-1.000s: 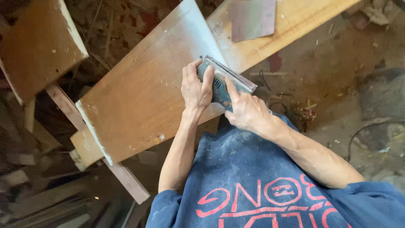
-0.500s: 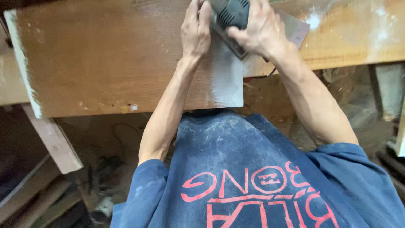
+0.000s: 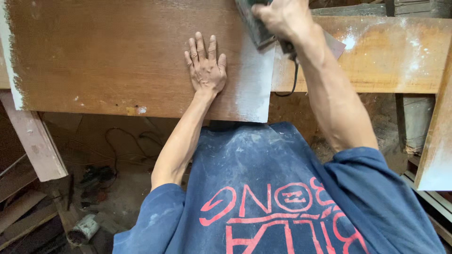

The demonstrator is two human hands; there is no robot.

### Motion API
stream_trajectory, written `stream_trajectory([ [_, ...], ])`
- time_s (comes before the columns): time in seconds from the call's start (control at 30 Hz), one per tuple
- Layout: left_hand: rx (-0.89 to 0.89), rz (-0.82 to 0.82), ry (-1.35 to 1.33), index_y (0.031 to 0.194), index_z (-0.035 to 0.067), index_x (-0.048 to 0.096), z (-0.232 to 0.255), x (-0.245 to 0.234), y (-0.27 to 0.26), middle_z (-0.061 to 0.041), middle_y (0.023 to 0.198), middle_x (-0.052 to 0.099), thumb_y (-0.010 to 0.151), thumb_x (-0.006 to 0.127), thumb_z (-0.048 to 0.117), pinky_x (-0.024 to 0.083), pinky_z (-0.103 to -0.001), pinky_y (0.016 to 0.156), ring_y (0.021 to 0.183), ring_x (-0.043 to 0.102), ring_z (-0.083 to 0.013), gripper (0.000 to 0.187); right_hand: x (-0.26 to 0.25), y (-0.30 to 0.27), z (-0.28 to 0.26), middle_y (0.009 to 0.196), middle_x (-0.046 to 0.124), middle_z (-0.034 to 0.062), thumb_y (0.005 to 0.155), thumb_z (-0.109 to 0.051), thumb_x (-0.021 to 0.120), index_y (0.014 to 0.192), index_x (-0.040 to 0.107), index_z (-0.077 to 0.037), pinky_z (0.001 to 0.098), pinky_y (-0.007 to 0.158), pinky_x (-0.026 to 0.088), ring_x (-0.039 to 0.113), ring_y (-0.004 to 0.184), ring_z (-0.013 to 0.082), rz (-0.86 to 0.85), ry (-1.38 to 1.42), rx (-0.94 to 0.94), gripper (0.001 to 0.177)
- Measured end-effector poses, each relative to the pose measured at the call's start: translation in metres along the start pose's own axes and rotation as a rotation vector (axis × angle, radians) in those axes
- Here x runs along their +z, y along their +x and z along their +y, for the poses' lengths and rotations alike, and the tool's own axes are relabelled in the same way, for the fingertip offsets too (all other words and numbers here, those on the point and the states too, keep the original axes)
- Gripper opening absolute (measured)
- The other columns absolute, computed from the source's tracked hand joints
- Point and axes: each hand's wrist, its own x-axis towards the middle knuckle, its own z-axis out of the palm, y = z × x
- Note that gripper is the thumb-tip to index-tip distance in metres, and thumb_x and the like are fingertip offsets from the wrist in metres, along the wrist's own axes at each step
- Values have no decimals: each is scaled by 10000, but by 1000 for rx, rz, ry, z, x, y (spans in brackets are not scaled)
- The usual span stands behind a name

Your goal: The person sands a rectangular wooden board using an electric sander. They move the sander back and forth across the surface, occasionally adjusting their grip and position to cover different areas of the board.

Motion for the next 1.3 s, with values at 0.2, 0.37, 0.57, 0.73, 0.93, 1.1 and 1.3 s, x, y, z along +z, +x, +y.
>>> stream_trajectory([
  [0.2, 21, 291, -214, 1580, 82, 427, -16, 22, -1, -127, 1672, 376, 1122, 422, 255, 217, -517, 1317, 1576, 323, -330, 490, 39, -66, -36, 1275, 566, 354, 815, -369, 902, 1365, 388, 80, 544, 960, 512, 602, 1127, 512, 248, 315, 166, 876],
  [0.37, 20, 498, -409, 1482, 32, 518, -24, 32, -3, -178, 1561, 500, 1070, 456, 141, 337, -491, 1247, 1485, 445, -371, 431, 59, -131, -80, 1297, 531, 382, 796, -316, 882, 1507, 233, 67, 580, 959, 503, 577, 1158, 546, 356, 348, 169, 1037],
  [0.57, 19, 498, -420, 1447, 26, 543, -19, 27, -6, -202, 1531, 522, 1055, 479, 135, 332, -518, 1236, 1467, 455, -387, 412, 49, -127, -89, 1283, 532, 356, 818, -392, 822, 1577, 148, -60, 586, 942, 503, 585, 1126, 532, 180, 314, 331, 1068],
  [0.73, 6, 455, -352, 1406, 7, 584, -11, 15, -6, -201, 1507, 542, 1028, 521, 164, 307, -529, 1243, 1459, 453, -389, 414, 16, -67, -55, 1157, 601, 322, 799, -306, 813, 1423, 281, -1, 568, 852, 567, 663, 1005, 485, 245, 227, 288, 874],
  [0.93, 12, 419, -306, 1380, -20, 603, -1, -1, -8, -218, 1515, 528, 1015, 549, 175, 293, -525, 1254, 1469, 438, -393, 417, -7, 4, 5, 1041, 662, 291, 842, -234, 751, 1459, 228, 88, 462, 717, 634, 714, 813, 378, 220, 275, 289, 871],
  [1.1, 13, 429, -309, 1375, -16, 607, 4, -14, -6, -217, 1521, 525, 1009, 561, 177, 299, -528, 1253, 1471, 436, -395, 417, -5, 54, 35, 937, 706, 234, 862, -393, 802, 1088, 665, 62, 431, 788, 622, 731, 833, 330, 215, 143, 348, 525],
  [1.3, 14, 415, -306, 1367, -15, 614, 2, -12, -6, -223, 1526, 515, 1006, 562, 176, 296, -533, 1254, 1474, 430, -398, 412, -1, 84, 63, 891, 741, 151, 951, -233, 679, 1038, 799, -126, 526, 649, 562, 716, 744, 358, 130, -237, -131, 183],
])
